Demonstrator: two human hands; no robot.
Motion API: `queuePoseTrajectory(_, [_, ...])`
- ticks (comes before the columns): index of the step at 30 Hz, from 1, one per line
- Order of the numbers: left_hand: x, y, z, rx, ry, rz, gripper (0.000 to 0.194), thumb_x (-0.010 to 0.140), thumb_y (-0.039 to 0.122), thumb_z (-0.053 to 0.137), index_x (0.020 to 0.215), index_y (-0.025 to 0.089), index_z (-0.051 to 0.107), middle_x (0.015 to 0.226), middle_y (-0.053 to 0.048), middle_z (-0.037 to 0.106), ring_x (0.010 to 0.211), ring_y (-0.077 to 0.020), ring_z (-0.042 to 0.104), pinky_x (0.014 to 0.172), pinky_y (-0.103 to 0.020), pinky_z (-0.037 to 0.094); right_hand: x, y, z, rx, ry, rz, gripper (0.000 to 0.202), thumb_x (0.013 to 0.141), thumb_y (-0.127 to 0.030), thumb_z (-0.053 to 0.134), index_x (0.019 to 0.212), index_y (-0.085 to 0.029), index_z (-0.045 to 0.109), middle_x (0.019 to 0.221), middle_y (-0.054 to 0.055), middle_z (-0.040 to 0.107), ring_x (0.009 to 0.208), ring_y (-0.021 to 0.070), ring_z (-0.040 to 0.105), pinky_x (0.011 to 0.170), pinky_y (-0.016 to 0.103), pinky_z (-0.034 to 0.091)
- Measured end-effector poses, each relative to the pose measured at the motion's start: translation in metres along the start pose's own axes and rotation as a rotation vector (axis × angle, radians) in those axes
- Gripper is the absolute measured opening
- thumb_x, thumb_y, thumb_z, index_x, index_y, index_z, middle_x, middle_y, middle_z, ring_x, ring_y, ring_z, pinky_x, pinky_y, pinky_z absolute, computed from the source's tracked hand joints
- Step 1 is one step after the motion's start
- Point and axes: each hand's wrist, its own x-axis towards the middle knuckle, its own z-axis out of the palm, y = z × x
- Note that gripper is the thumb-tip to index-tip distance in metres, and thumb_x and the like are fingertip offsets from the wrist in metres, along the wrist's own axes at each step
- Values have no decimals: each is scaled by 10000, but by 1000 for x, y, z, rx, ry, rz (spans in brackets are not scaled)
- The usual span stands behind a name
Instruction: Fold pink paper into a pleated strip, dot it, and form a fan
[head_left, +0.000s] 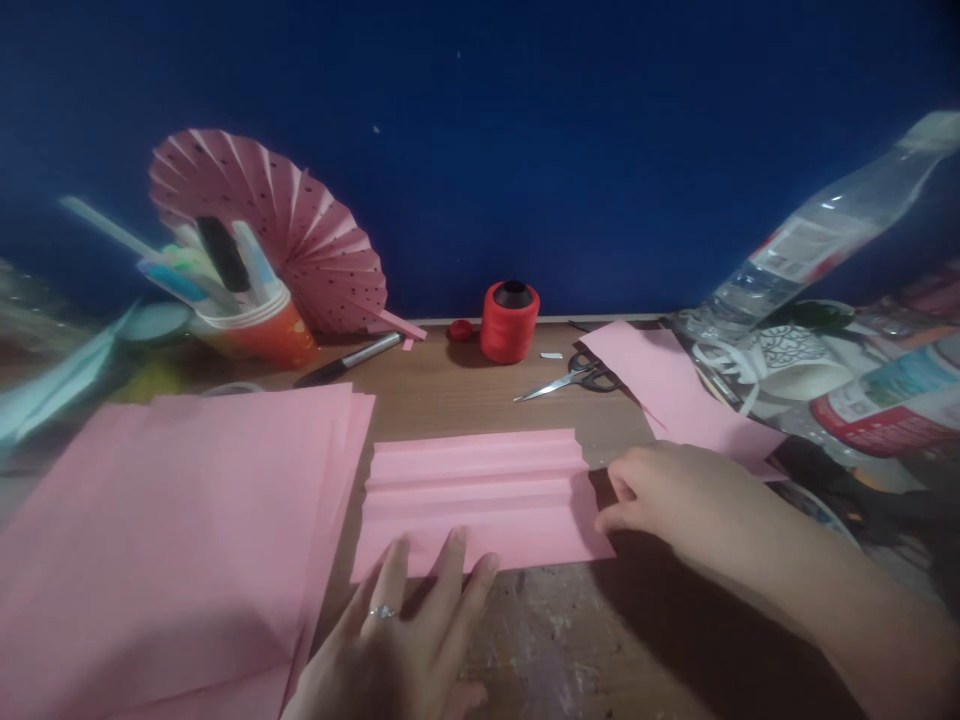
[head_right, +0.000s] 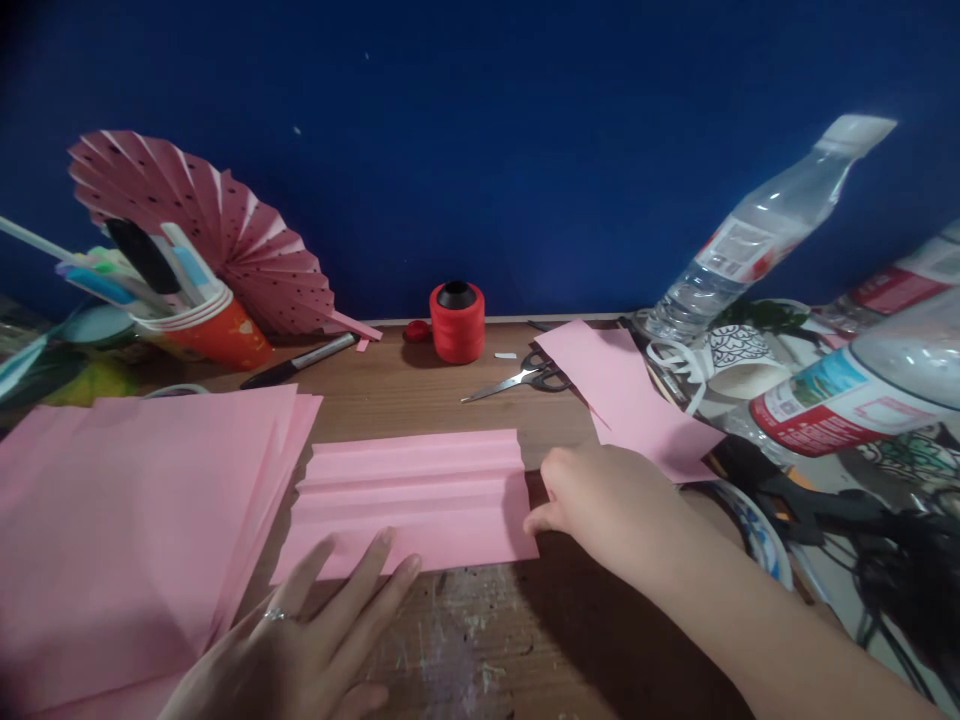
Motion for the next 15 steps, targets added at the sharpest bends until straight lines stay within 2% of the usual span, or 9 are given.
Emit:
queuePoseTrajectory(2, [0,1,-2,-15,6,-10,575,752,374,520,1291,275,347,1285,-35,445,1012,-283,514,786,-397,465,-8,-1,0,-22,103,-51,202,655,-353,598,534,-194,563,485,2,523,424,137,450,420,251,236])
queuePoseTrajectory(4, [1,2,-4,-6,-8,-9,582,751,357,518,1297,261,339,1290,-49,438,1024,-287,506,788,-398,466,-19,-8,1,-5,238,-222,153,724,-286,550,603,-201,590,564,9,566,498,144,494,467,262,287])
queuePoseTrajectory(7, [1,4,-6,9,-40,-4,576,751,354,508,1293,238,352,1298,-63,426,1037,-305,491,792,-416,465,-31,-27,10,70,345,-705,160,824,-234,462,844,-230,620,809,20,619,746,155,539,646,281,354])
queuePoseTrajectory(8, [1,5,-6,7,-42,-8,562,757,365,497,1288,240,361,1299,-58,425,1036,-309,489,792,-420,465,-33,-33,14,68,360,-810,157,824,-234,470,898,-225,609,837,20,615,765,156,527,662,284,350])
queuePoseTrajectory(9, [1,6,-6,5,-39,-17,549,765,379,485,1284,244,368,1301,-52,424,1032,-314,490,786,-422,468,-33,-39,20,58,357,-855,158,817,-242,490,928,-220,600,861,20,609,773,159,515,669,288,344])
queuePoseTrajectory(11, [0,8,-5,7,-25,-49,540,777,408,466,1285,253,367,1301,-45,423,1017,-328,493,757,-422,478,-30,-48,29,40,359,-851,160,808,-253,514,936,-209,599,861,22,599,787,171,495,672,299,326])
queuePoseTrajectory(15, [-1,12,-4,7,-8,-99,562,791,466,433,1303,258,331,1296,-48,425,1033,-342,473,754,-441,469,-25,-50,32,-3,355,-792,116,792,-250,536,749,-221,640,809,16,589,798,185,470,675,322,272])
